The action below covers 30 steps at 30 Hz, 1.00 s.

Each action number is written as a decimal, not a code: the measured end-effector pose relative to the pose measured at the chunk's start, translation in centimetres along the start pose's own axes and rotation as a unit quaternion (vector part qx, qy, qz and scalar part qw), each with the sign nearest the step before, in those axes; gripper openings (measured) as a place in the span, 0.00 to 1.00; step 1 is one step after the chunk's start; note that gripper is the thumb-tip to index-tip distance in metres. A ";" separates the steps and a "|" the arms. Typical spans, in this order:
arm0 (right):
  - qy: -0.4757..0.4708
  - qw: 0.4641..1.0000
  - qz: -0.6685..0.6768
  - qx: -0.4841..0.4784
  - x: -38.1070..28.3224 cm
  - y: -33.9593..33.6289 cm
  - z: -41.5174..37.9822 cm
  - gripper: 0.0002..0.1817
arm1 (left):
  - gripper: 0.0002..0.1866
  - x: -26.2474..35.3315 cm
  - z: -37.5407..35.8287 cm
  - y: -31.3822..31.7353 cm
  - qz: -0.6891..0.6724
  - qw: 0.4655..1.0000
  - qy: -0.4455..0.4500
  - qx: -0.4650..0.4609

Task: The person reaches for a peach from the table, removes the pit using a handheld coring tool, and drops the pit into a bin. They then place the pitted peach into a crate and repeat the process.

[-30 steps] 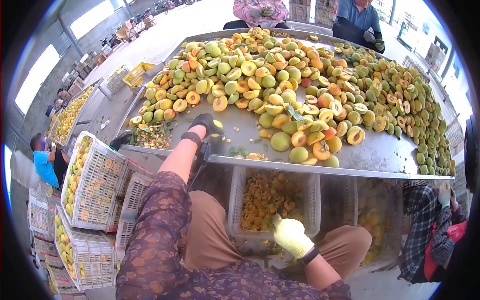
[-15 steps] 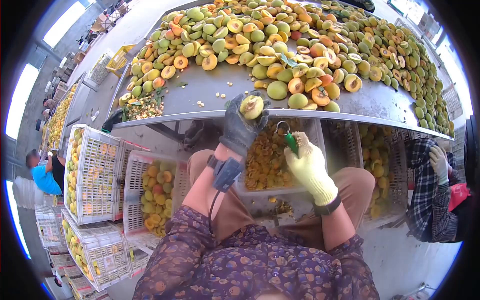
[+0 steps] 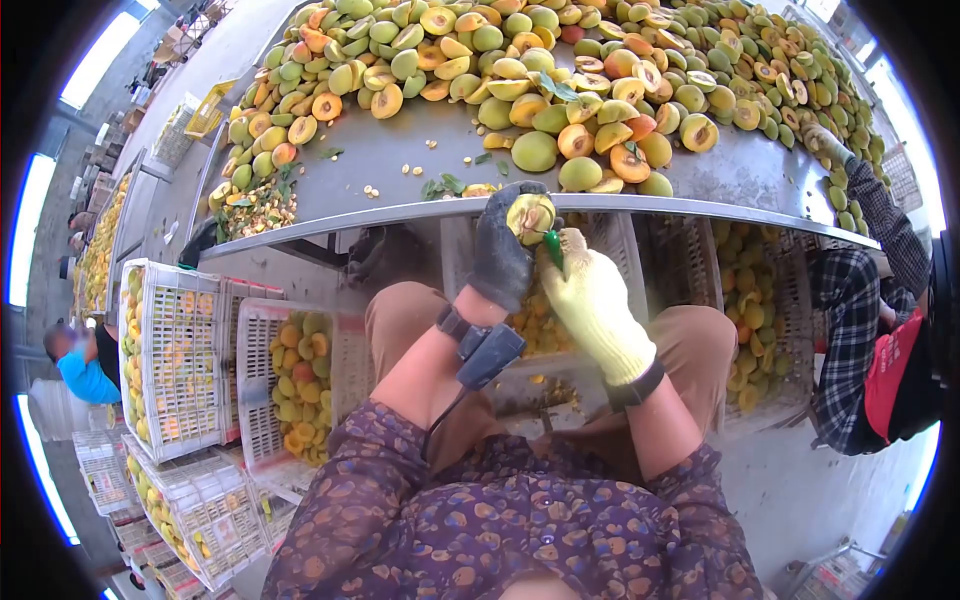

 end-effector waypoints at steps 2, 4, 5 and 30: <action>-0.003 1.000 -0.016 0.000 0.4 1.0 0.0 0.10 | 0.10 -2.3 0.7 0.4 -0.307 0.938 -0.135 -0.087; -0.005 1.000 -0.031 0.002 0.6 1.4 0.0 0.10 | 0.20 -0.5 0.2 -0.1 -0.097 0.993 -0.063 0.015; -0.003 0.999 0.042 -0.021 0.4 1.5 -0.1 0.10 | 0.21 -1.3 0.3 -0.3 -0.133 0.981 -0.141 0.027; 0.032 0.952 0.282 -0.115 -0.6 2.1 -0.1 0.16 | 0.18 -1.5 0.5 -1.9 -0.089 0.978 -0.188 0.007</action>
Point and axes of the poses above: each hand's wrist, its own z-axis towards the middle knuckle, its own y-axis out of the palm, x = y × z, the point moved 7 cm from there along z, towards the middle knuckle, and after that the axes turned 11 degrees about -y, right-handed, at the moved point
